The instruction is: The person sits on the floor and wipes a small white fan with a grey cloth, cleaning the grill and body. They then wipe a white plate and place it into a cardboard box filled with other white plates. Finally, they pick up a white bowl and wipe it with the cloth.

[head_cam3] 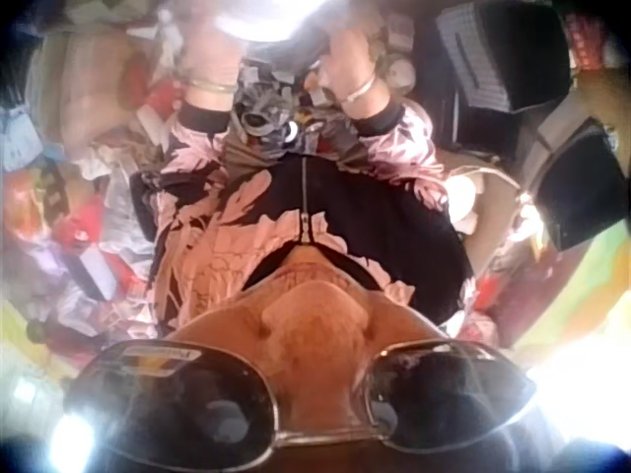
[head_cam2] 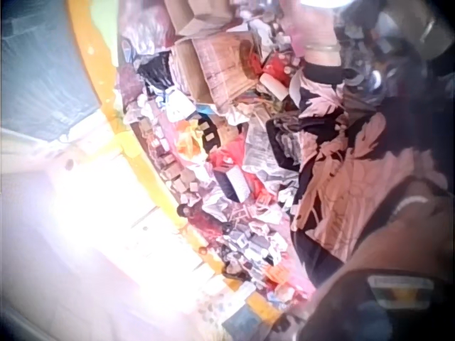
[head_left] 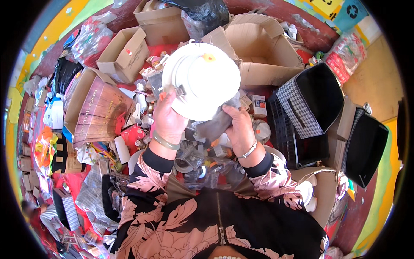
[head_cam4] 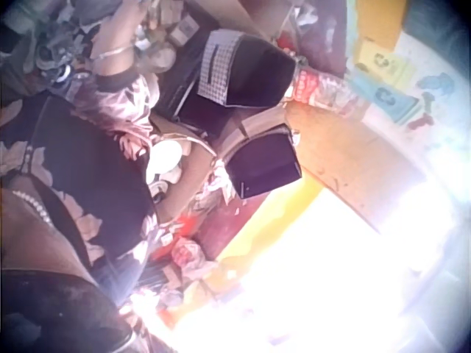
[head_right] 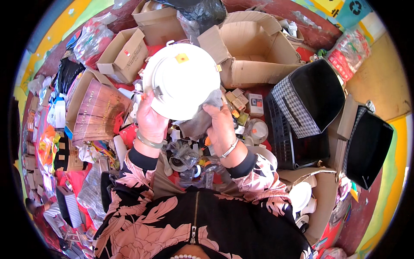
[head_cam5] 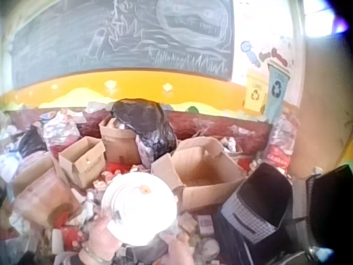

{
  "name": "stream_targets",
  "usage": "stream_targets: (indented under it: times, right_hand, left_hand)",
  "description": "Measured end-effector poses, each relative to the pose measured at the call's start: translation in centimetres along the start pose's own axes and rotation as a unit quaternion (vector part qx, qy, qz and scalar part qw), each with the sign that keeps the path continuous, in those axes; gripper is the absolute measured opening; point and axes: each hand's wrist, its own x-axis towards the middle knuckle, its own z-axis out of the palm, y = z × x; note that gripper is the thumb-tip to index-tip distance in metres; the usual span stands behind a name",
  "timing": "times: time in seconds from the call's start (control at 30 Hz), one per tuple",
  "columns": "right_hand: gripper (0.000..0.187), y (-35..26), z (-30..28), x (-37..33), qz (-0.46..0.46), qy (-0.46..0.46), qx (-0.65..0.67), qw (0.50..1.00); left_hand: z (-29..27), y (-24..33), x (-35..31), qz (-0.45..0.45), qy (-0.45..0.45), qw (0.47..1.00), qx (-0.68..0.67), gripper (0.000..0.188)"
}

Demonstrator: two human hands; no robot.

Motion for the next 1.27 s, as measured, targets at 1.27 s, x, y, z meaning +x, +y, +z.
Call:
stream_targets:
  times: [1.27]
  right_hand:
    - [0.023,-6.3,-3.9,2.3,-0.106,-0.107,0.022,0.988]
  left_hand:
    - [-2.7,1.1,0.6,-0.067,0.085,0.988,-0.106,0.07]
